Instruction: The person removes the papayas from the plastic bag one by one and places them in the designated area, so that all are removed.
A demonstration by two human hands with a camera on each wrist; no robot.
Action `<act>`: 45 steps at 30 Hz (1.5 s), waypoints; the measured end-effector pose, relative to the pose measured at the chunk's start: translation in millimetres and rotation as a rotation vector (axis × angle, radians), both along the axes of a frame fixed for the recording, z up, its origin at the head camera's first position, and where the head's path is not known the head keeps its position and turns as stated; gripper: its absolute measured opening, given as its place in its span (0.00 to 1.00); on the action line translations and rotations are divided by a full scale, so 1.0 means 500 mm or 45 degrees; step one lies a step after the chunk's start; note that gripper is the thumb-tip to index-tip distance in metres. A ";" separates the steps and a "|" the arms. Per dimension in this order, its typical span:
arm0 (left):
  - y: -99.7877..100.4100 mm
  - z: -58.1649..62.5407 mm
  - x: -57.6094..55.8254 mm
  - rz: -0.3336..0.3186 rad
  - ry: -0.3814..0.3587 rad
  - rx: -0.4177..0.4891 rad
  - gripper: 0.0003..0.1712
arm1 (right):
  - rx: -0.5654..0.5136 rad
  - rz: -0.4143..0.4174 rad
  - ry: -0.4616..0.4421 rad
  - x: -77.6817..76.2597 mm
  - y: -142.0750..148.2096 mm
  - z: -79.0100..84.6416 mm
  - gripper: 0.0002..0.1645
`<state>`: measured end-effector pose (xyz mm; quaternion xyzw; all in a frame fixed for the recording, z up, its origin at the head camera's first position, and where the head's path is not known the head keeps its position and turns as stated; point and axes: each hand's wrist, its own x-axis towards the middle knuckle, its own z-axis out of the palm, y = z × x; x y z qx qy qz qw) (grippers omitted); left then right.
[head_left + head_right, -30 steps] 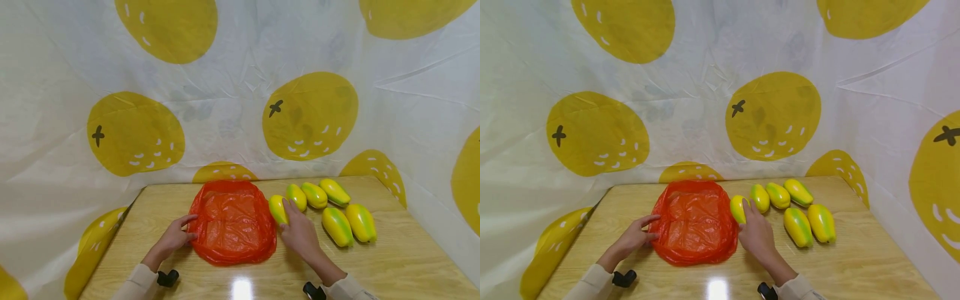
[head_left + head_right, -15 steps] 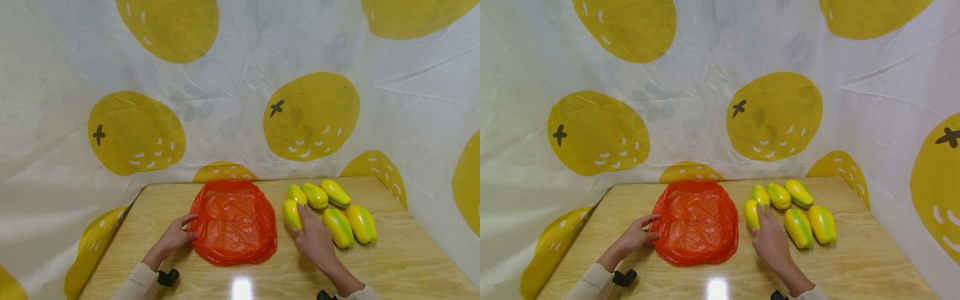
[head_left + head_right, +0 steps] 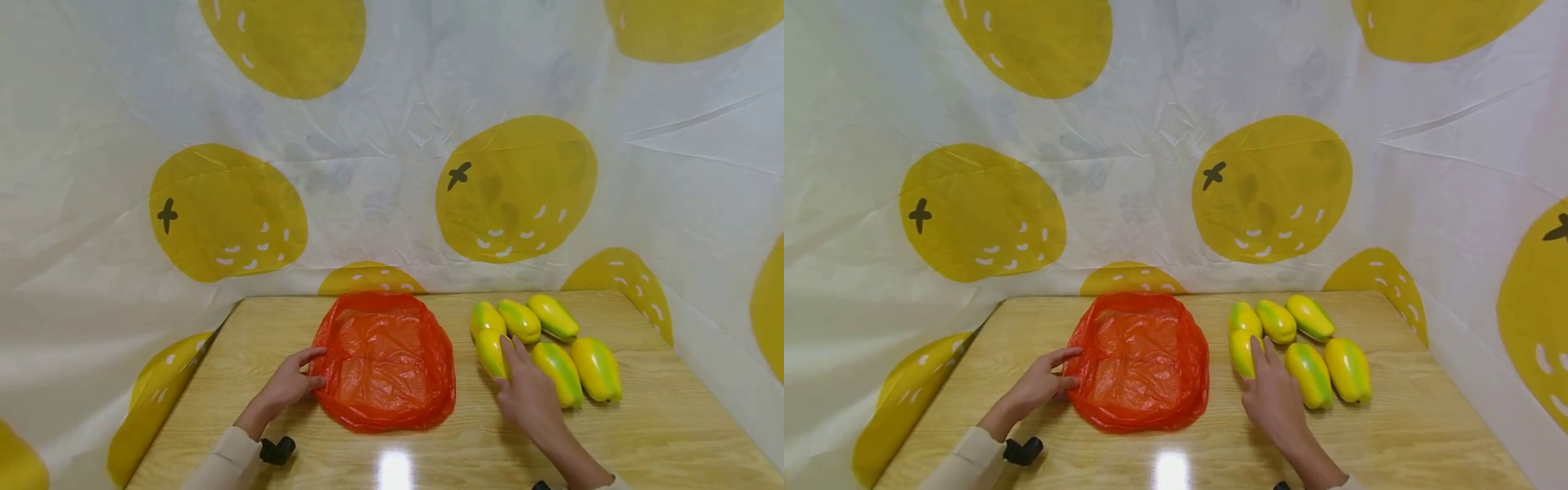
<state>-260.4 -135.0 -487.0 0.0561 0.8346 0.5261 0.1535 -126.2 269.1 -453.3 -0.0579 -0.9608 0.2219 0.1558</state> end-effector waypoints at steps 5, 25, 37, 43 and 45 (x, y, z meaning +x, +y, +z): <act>0.001 0.003 0.001 -0.010 0.003 -0.013 0.35 | 0.001 0.004 0.035 0.004 0.006 -0.003 0.44; -0.011 -0.008 0.003 0.021 -0.029 -0.002 0.33 | -0.005 -0.011 -0.068 0.013 0.014 -0.022 0.45; -0.006 0.010 0.006 0.011 -0.004 -0.010 0.31 | 0.024 -0.013 -0.031 0.019 0.015 -0.034 0.44; -0.005 0.007 0.006 0.027 -0.019 -0.001 0.31 | 0.033 -0.009 -0.051 0.021 0.016 -0.038 0.44; -0.006 0.006 0.006 0.028 -0.018 0.001 0.31 | 0.031 -0.008 -0.060 0.022 0.015 -0.038 0.44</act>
